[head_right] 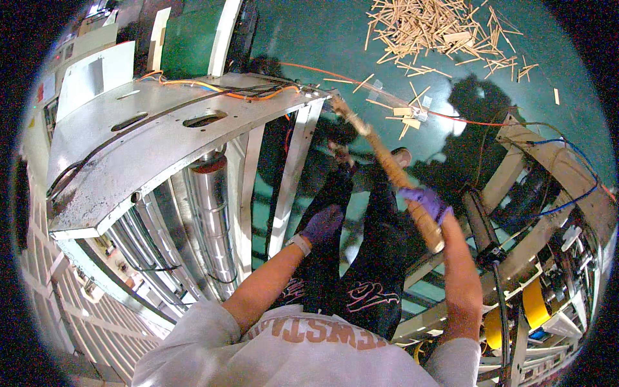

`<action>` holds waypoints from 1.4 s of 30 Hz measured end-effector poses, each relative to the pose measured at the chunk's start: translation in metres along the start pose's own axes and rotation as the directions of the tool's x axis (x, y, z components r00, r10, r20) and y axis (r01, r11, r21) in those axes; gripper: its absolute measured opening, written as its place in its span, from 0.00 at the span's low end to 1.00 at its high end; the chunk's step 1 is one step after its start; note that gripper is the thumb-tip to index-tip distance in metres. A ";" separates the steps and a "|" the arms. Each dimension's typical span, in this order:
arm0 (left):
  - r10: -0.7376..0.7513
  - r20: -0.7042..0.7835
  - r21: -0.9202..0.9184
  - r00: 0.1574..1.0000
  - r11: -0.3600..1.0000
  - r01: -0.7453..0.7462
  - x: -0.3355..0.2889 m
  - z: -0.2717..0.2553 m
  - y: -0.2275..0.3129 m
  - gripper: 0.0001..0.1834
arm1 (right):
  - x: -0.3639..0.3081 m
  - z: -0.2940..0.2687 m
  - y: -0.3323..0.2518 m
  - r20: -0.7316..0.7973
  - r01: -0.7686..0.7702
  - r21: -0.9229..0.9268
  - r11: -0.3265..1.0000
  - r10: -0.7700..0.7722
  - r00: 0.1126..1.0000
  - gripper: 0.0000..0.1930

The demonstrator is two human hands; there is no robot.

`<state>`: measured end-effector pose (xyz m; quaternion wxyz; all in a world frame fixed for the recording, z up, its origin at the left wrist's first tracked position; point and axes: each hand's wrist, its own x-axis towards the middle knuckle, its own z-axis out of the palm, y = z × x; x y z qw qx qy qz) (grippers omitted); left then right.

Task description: The person sweeps scattered wooden sticks and debris on a factory floor using a traditional straw broom. They gather the debris into a pile near a large industrial machine and continue sweeping around the equipment base.

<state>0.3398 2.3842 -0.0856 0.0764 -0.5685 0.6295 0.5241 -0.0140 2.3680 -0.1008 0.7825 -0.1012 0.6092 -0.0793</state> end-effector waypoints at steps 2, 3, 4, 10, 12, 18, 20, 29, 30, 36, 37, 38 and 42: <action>0.015 0.067 0.025 0.998 1.000 -0.017 0.002 -0.015 0.008 0.18 | 0.004 -0.021 -0.010 -0.024 0.010 0.135 0.991 -0.007 1.000 0.21; -0.008 0.076 0.030 0.997 1.000 0.006 -0.001 -0.019 0.004 0.17 | -0.001 -0.019 -0.026 -0.081 0.093 0.141 0.986 -0.082 0.993 0.21; -0.036 0.087 0.036 0.996 0.999 0.033 -0.005 -0.022 0.000 0.17 | -0.016 -0.006 -0.031 -0.117 0.022 0.340 0.940 0.019 0.993 0.21; 0.089 -0.091 0.107 0.992 0.991 -0.079 -0.032 -0.011 -0.031 0.18 | -0.076 0.019 0.013 0.043 -0.087 0.730 0.677 0.081 0.996 0.22; -0.097 -0.146 -0.010 0.985 0.995 0.097 -0.049 0.003 -0.037 0.19 | -0.085 0.013 0.035 0.138 -0.133 0.706 0.696 0.049 0.989 0.21; -0.326 -0.178 -0.037 0.928 0.945 0.325 -0.105 0.012 -0.035 0.22 | -0.090 0.010 0.076 -0.087 -0.030 0.022 0.999 0.032 0.996 0.21; -0.385 -0.199 0.092 0.901 0.908 0.409 -0.124 0.020 -0.036 0.25 | -0.093 0.006 0.092 0.002 -0.145 -0.076 0.986 0.146 0.989 0.23; -0.549 0.022 0.050 0.836 0.835 0.547 -0.197 0.126 -0.129 0.39 | 0.061 0.066 0.100 0.395 -0.397 -0.425 0.813 0.562 0.727 0.26; -0.528 0.009 -0.005 0.849 0.849 0.528 -0.204 0.145 -0.140 0.40 | 0.097 0.072 0.110 0.376 -0.394 -0.494 0.776 0.598 0.708 0.26; -0.750 0.173 0.477 0.638 0.631 0.612 -0.193 0.142 -0.112 0.40 | 0.294 0.139 0.117 0.290 -0.089 -0.796 0.599 0.505 0.813 0.26; -0.761 0.184 0.489 0.622 0.620 0.614 -0.193 0.142 -0.115 0.39 | 0.320 0.148 0.110 0.297 -0.047 -0.807 0.589 0.473 0.830 0.26; -0.768 0.197 0.503 0.609 0.613 0.609 -0.192 0.143 -0.118 0.39 | 0.339 0.152 0.114 0.299 -0.016 -0.813 0.582 0.442 0.846 0.26; -0.903 0.337 0.376 0.266 0.388 0.841 -0.200 0.160 -0.143 0.39 | 0.392 0.149 0.100 0.263 0.035 -0.824 0.565 0.328 0.907 0.26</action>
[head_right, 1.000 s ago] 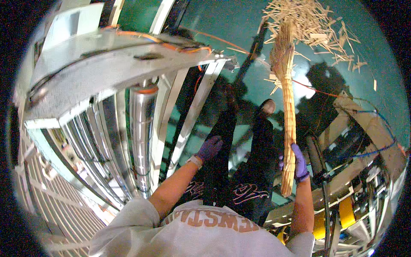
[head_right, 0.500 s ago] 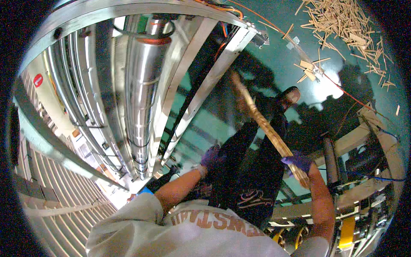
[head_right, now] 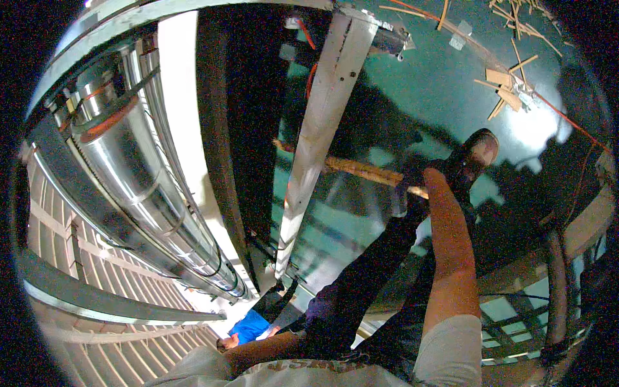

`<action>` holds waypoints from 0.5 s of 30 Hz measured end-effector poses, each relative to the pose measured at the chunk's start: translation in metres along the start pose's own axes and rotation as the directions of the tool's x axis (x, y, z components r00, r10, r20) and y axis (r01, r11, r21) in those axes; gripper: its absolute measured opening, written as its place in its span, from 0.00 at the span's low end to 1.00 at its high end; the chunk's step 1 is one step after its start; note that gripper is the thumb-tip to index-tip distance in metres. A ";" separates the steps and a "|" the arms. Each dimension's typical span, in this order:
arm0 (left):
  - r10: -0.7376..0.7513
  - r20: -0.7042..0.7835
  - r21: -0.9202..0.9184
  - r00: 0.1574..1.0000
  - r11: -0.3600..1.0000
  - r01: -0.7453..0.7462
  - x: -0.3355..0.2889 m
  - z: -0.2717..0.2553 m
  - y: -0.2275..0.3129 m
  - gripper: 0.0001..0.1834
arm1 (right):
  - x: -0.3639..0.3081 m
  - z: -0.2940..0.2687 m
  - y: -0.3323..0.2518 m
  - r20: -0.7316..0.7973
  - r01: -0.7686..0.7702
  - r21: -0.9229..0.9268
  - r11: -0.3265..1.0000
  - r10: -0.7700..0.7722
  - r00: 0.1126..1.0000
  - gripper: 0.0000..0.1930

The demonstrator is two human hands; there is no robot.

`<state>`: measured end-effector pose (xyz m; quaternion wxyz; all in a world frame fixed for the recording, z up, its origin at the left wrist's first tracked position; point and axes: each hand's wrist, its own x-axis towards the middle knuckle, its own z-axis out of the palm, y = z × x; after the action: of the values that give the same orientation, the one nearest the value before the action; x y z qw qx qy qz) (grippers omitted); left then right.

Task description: The person sweeps scattered wooden sticks and debris on a factory floor using a traditional straw broom. They gather the debris into a pile near a large industrial machine and continue sweeping around the equipment base.

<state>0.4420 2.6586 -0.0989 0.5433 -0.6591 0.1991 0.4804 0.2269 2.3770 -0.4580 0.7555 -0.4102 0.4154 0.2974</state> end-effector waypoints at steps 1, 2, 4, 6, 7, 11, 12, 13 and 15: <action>-0.013 0.014 -0.027 1.000 1.000 0.013 0.002 0.007 -0.004 0.40 | 0.001 -0.002 0.003 -0.038 0.001 0.002 1.000 -0.001 0.999 0.26; -0.026 0.028 -0.054 0.999 0.998 0.028 0.001 0.012 -0.005 0.41 | 0.001 0.003 0.011 -0.071 0.005 0.007 1.000 -0.005 0.997 0.26; 0.124 -0.142 0.039 0.982 0.992 -0.120 -0.019 -0.007 0.006 0.42 | -0.001 0.025 0.035 -0.120 -0.001 0.017 1.000 0.003 0.993 0.26; 0.295 -0.298 0.152 0.908 0.953 -0.260 -0.045 -0.032 0.023 0.43 | -0.014 0.066 0.071 -0.154 -0.011 0.032 0.999 0.016 0.988 0.26; 0.332 -0.307 0.159 0.892 0.942 -0.296 -0.046 -0.032 0.020 0.44 | -0.029 0.084 0.084 -0.162 -0.011 0.039 0.999 0.018 0.987 0.26; 0.427 -0.337 0.213 0.839 0.903 -0.374 -0.056 -0.043 0.022 0.46 | -0.097 0.129 0.160 -0.207 -0.034 0.188 0.982 0.074 0.976 0.26; 0.436 -0.354 0.244 0.827 0.897 -0.368 -0.064 -0.052 0.026 0.46 | -0.118 0.140 0.180 -0.218 -0.027 0.261 0.965 0.086 0.972 0.26; 0.449 -0.348 0.240 0.823 0.891 -0.385 -0.064 -0.054 0.027 0.46 | -0.138 0.151 0.198 -0.231 0.005 0.357 0.934 0.084 0.969 0.26; 0.456 -0.336 0.217 0.824 0.889 -0.404 -0.060 -0.053 0.027 0.44 | -0.180 0.178 0.208 -0.250 0.121 0.571 0.812 0.031 0.968 0.19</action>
<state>0.4156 2.5862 -0.0652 0.4157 -0.6382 0.4759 0.4397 0.0444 2.6130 -0.3218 0.7935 -0.2033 0.5673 0.0845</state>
